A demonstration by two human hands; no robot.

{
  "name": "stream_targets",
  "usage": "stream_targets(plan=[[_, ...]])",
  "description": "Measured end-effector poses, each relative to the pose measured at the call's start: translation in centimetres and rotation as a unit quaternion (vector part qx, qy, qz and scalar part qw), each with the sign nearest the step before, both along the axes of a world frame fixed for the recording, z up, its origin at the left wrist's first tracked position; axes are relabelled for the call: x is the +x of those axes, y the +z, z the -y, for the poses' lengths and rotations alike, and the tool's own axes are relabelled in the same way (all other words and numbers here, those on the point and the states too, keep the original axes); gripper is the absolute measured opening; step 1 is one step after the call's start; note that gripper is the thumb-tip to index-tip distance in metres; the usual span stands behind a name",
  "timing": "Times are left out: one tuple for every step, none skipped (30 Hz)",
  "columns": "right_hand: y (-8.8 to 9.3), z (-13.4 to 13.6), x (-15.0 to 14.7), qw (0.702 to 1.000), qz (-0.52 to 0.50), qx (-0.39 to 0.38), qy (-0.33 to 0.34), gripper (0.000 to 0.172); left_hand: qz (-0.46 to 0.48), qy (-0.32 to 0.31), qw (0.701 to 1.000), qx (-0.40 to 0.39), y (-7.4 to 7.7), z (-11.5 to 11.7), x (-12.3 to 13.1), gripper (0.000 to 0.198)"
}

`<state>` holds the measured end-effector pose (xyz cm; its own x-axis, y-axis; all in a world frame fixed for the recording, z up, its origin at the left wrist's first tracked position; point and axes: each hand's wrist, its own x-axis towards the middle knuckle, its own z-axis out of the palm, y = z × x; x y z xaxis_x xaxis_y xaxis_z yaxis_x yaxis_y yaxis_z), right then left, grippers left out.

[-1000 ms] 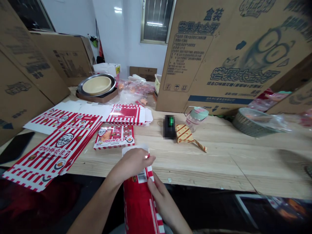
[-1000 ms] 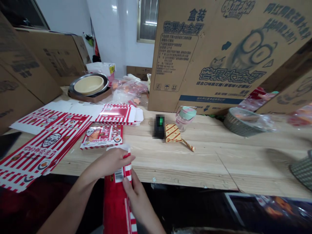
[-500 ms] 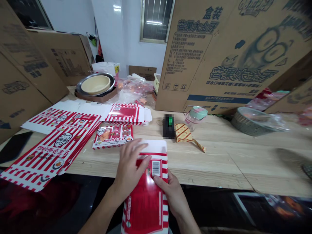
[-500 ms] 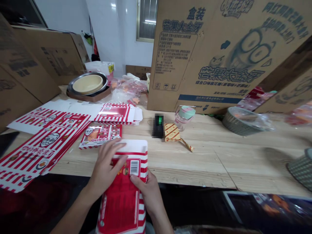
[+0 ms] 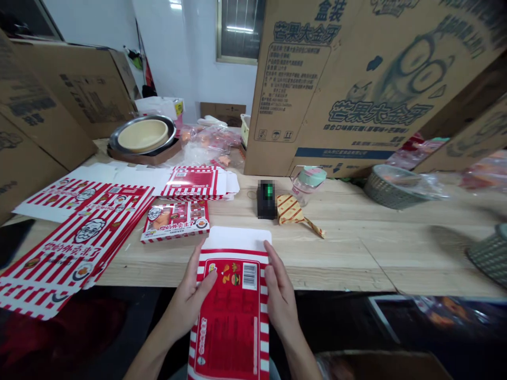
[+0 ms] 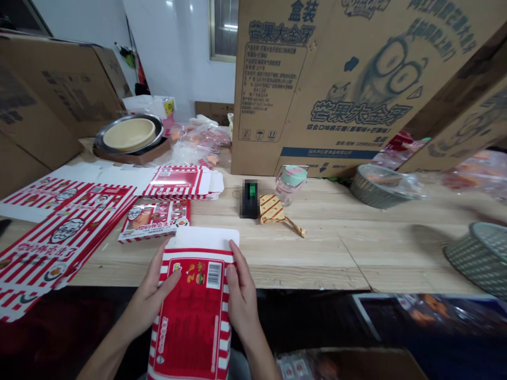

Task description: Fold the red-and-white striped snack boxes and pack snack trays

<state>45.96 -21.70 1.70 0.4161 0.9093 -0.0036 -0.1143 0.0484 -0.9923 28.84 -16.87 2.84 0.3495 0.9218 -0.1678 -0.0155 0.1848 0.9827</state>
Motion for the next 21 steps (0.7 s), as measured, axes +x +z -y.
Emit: stream_targets(plan=[[0.1, 0.0, 0.3, 1.0, 0.006, -0.01, -0.002, 0.047, -0.008, 0.007, 1.0, 0.011, -0.1, -0.1, -0.1, 0.063], [0.2, -0.1, 0.5, 1.0, 0.005, -0.017, -0.004, 0.044, -0.012, 0.013, 1.0, 0.017, -0.2, -0.2, -0.1, 0.059], [0.3, -0.1, 0.7, 1.0, 0.002, -0.02, -0.008, 0.044, -0.012, 0.016, 1.0, 0.017, -0.2, -0.3, -0.2, 0.055], [0.3, -0.2, 0.8, 1.0, 0.001, -0.018, -0.012, 0.043, -0.01, 0.016, 1.0, 0.014, -0.3, -0.5, -0.2, 0.051], [0.4, -0.2, 0.9, 1.0, 0.005, -0.014, -0.014, 0.043, -0.009, 0.015, 1.0, 0.009, -0.2, -0.8, -0.1, 0.048], [0.4, -0.3, 1.0, 1.0, 0.01, -0.01, -0.015, 0.043, -0.01, 0.014, 1.0, 0.006, -0.1, -1.0, -0.1, 0.045], [0.5, -0.3, 1.0, 1.0, 0.015, -0.006, -0.016, 0.042, -0.014, 0.017, 1.0, 0.009, 0.0, -1.2, -0.1, 0.042], [0.5, -0.3, 1.1, 1.0, 0.02, -0.004, -0.016, 0.041, -0.021, 0.019, 0.999, 0.019, 0.1, -1.3, -0.1, 0.038], [0.6, -0.3, 1.1, 1.0, 0.024, -0.004, -0.013, 0.039, -0.029, 0.02, 0.999, 0.031, 0.3, -1.4, -0.1, 0.035], [0.7, -0.3, 1.2, 1.0, 0.028, -0.004, -0.01, 0.036, -0.037, 0.016, 0.998, 0.042, 0.4, -1.5, -0.1, 0.033], [0.8, -0.4, 1.3, 0.999, 0.033, -0.004, -0.007, 0.034, -0.046, 0.008, 0.998, 0.052, 0.5, -1.5, -0.1, 0.031], [1.0, -0.4, 1.5, 0.999, 0.038, -0.004, -0.004, 0.032, -0.055, 0.0, 0.997, 0.061, 0.6, -1.6, -0.1, 0.03], [1.1, -0.4, 1.6, 0.999, 0.039, -0.003, 0.0, 0.031, -0.063, -0.009, 0.995, 0.071, 0.6, -1.6, -0.1, 0.028], [1.3, -0.5, 1.8, 0.999, 0.038, -0.001, 0.004, 0.031, -0.074, -0.017, 0.994, 0.083, 0.6, -1.6, -0.1, 0.027], [1.6, -0.5, 1.9, 0.999, 0.037, 0.003, 0.006, 0.03, -0.085, -0.023, 0.991, 0.098, 0.6, -1.6, 0.0, 0.027], [1.8, -0.6, 2.1, 0.999, 0.033, 0.009, 0.006, 0.028, -0.097, -0.025, 0.988, 0.116, 0.6, -1.6, 0.0, 0.026], [2.0, -0.6, 2.2, 1.0, 0.026, 0.015, 0.008, 0.024, -0.107, -0.024, 0.985, 0.134, 0.6, -1.6, 0.1, 0.026], [2.2, -0.6, 2.3, 1.0, 0.016, 0.019, 0.014, 0.026, -0.116, -0.022, 0.982, 0.148, 0.6, -1.6, 0.1, 0.025], [2.5, -0.7, 2.5, 0.999, 0.006, 0.018, 0.027, 0.033, -0.124, -0.02, 0.979, 0.158, 0.6, -1.6, 0.2, 0.025], [2.7, -0.7, 2.7, 0.999, -0.002, 0.015, 0.047, 0.041, -0.128, -0.017, 0.978, 0.164, 0.6, -1.6, 0.3, 0.025], [2.9, -0.8, 2.9, 0.997, -0.006, 0.013, 0.07, 0.043, -0.13, -0.016, 0.977, 0.166, 0.6, -1.5, 0.4, 0.025]])
